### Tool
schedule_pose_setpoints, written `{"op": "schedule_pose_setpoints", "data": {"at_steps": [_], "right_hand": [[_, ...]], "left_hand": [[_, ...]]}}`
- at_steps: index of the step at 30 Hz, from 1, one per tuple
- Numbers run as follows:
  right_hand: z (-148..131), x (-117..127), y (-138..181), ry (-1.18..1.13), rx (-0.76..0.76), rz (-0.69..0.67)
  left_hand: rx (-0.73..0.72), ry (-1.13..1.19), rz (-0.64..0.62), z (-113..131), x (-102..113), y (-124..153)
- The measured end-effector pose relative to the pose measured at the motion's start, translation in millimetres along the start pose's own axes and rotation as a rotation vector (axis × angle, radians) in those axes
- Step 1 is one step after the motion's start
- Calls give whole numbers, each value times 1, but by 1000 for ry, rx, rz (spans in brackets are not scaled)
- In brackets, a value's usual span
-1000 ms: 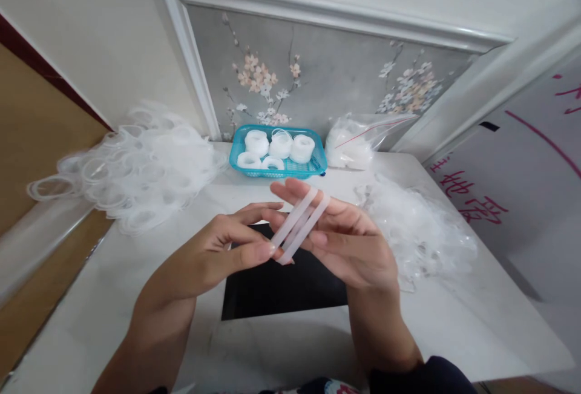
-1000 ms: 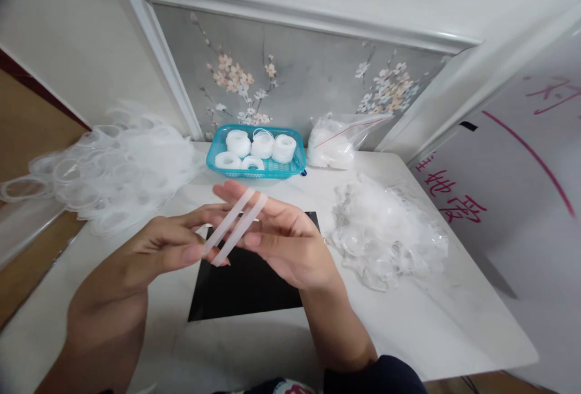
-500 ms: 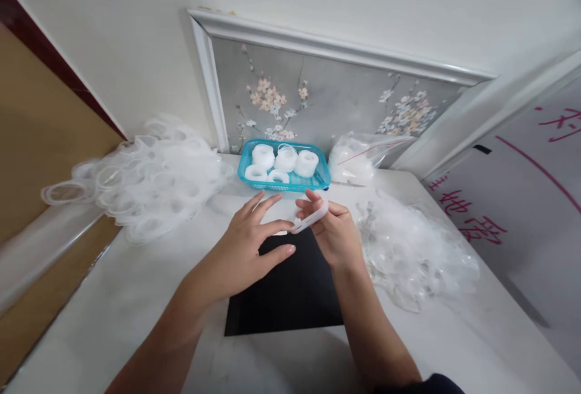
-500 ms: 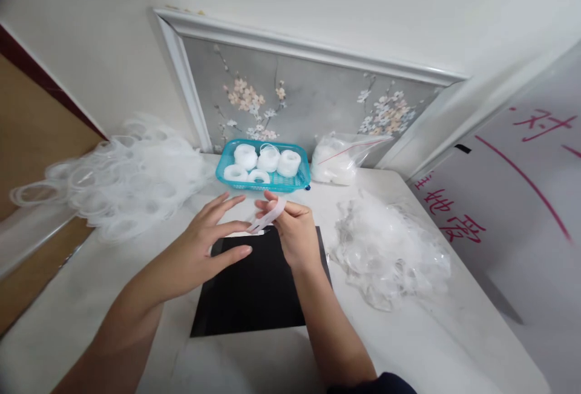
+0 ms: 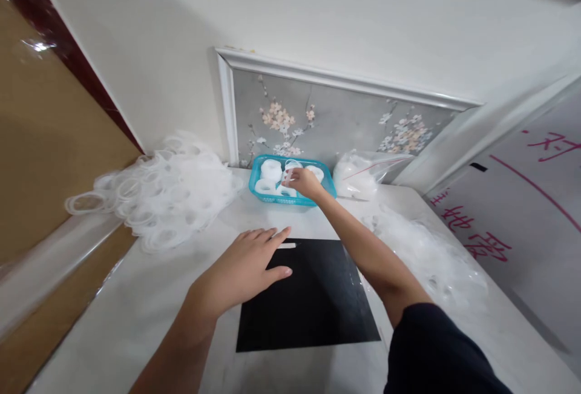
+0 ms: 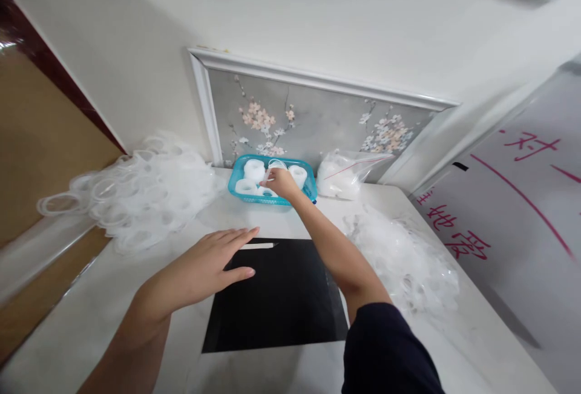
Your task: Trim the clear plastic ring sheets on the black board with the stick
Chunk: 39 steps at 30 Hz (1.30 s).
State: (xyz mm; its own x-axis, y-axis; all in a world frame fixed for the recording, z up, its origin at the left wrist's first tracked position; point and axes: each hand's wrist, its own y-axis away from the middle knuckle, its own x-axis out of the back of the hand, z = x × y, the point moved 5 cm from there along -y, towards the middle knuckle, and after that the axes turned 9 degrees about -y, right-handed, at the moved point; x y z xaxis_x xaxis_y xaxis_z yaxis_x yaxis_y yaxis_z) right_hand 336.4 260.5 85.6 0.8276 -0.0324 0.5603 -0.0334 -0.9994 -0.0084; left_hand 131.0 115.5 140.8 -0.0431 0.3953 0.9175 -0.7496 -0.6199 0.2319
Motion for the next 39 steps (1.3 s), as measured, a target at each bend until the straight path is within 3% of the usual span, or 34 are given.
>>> {"op": "schedule_pose_setpoints", "data": {"at_steps": [3, 13, 18, 30, 39], "right_hand": [[0, -8, -25, 307, -25, -138], [13, -25, -45, 629, -49, -300], [14, -31, -45, 689, -49, -339], [3, -30, -33, 669, -60, -378], [0, -20, -31, 582, -48, -317]], "left_hand": [[46, 4, 33, -9, 8, 3], [110, -10, 93, -33, 15, 9], [95, 39, 142, -34, 14, 10], [106, -17, 105, -38, 12, 10], [116, -12, 111, -37, 14, 10]]}}
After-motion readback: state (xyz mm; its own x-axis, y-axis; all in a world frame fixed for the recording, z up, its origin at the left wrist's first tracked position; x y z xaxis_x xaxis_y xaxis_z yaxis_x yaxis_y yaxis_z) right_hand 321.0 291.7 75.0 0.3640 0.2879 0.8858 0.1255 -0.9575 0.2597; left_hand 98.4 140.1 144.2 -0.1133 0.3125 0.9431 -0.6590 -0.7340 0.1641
